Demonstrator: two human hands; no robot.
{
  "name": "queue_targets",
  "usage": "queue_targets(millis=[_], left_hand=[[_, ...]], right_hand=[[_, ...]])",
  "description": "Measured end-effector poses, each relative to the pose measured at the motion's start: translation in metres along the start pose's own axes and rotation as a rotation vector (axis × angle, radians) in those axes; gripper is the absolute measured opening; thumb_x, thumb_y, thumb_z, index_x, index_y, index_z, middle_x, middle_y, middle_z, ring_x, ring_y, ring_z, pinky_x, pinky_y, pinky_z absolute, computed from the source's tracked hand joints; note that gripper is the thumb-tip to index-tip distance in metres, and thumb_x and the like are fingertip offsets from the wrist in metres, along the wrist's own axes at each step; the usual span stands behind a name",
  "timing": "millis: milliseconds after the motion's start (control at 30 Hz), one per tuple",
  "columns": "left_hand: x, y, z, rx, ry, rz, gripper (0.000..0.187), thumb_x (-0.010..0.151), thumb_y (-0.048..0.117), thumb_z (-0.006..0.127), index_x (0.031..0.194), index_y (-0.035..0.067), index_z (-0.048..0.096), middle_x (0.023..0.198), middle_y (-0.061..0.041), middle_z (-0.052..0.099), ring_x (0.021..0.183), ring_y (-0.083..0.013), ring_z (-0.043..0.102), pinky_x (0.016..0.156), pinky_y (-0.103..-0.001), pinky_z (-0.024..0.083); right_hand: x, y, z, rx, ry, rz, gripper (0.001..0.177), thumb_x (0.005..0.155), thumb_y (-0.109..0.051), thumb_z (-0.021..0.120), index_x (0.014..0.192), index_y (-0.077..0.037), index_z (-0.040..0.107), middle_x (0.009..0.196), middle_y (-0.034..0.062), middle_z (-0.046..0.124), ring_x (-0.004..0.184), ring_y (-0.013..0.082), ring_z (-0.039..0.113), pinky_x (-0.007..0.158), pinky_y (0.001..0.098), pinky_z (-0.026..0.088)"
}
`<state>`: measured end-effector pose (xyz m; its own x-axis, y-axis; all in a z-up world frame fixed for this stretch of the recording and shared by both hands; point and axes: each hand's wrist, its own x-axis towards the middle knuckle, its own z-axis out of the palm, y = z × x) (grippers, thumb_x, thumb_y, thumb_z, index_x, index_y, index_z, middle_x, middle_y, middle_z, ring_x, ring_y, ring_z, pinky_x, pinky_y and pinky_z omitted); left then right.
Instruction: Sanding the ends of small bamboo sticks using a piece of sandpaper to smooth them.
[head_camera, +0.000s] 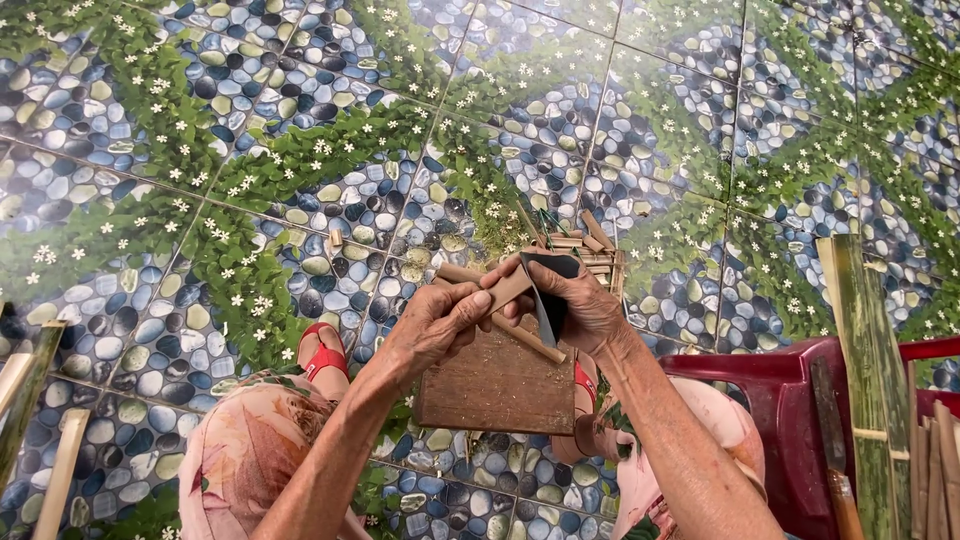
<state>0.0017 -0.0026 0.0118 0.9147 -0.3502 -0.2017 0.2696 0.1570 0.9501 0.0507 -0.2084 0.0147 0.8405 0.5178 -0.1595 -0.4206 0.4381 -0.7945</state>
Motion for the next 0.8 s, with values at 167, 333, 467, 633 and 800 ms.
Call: queue_targets(millis=[167, 333, 467, 633, 800], left_hand=[[-0.003, 0.007, -0.004, 0.244, 0.045, 0.071, 0.042, 0.106, 0.037, 0.059, 0.074, 0.011, 0.067, 0.046, -0.003, 0.048, 0.044, -0.0127, 0.042, 0.045, -0.026, 0.040], [-0.003, 0.005, 0.000, 0.483, 0.131, -0.017, 0.042, 0.104, 0.047, 0.060, 0.080, 0.015, 0.071, 0.051, -0.005, 0.055, 0.054, -0.0203, 0.050, 0.063, -0.035, 0.049], [-0.004, 0.008, 0.002, 0.364, 0.071, -0.019, 0.041, 0.105, 0.043, 0.058, 0.077, 0.014, 0.068, 0.050, -0.003, 0.049, 0.051, -0.0179, 0.047, 0.058, -0.032, 0.047], [0.001, -0.003, -0.003, 0.004, -0.063, 0.070, 0.038, 0.109, 0.030, 0.053, 0.081, 0.006, 0.065, 0.045, -0.002, 0.043, 0.039, -0.0097, 0.037, 0.040, -0.022, 0.038], [-0.005, 0.014, -0.001, 0.339, 0.076, 0.082, 0.039, 0.105, 0.038, 0.060, 0.078, 0.011, 0.070, 0.049, -0.004, 0.051, 0.054, -0.0152, 0.048, 0.058, -0.030, 0.047]], right_hand=[[-0.003, -0.003, 0.002, -0.020, -0.018, 0.012, 0.034, 0.099, -0.021, 0.065, 0.108, 0.011, 0.065, 0.108, 0.0297, 0.073, 0.071, 0.0321, 0.077, 0.062, 0.0396, 0.066], [0.006, 0.014, -0.008, -0.067, 0.089, -0.008, 0.034, 0.101, -0.025, 0.065, 0.098, 0.008, 0.065, 0.100, 0.0311, 0.073, 0.057, 0.0320, 0.073, 0.050, 0.0394, 0.063], [0.002, 0.009, -0.006, -0.014, 0.097, 0.019, 0.032, 0.101, -0.025, 0.064, 0.099, 0.007, 0.066, 0.101, 0.0302, 0.073, 0.056, 0.0307, 0.073, 0.049, 0.0389, 0.062], [-0.004, 0.001, 0.000, 0.107, -0.026, 0.063, 0.033, 0.099, -0.024, 0.065, 0.109, 0.007, 0.063, 0.111, 0.0280, 0.072, 0.069, 0.0278, 0.077, 0.061, 0.0384, 0.066], [-0.003, 0.002, 0.000, 0.021, -0.072, 0.001, 0.027, 0.102, -0.020, 0.061, 0.105, 0.007, 0.061, 0.107, 0.0283, 0.072, 0.071, 0.0295, 0.076, 0.061, 0.0406, 0.064]])
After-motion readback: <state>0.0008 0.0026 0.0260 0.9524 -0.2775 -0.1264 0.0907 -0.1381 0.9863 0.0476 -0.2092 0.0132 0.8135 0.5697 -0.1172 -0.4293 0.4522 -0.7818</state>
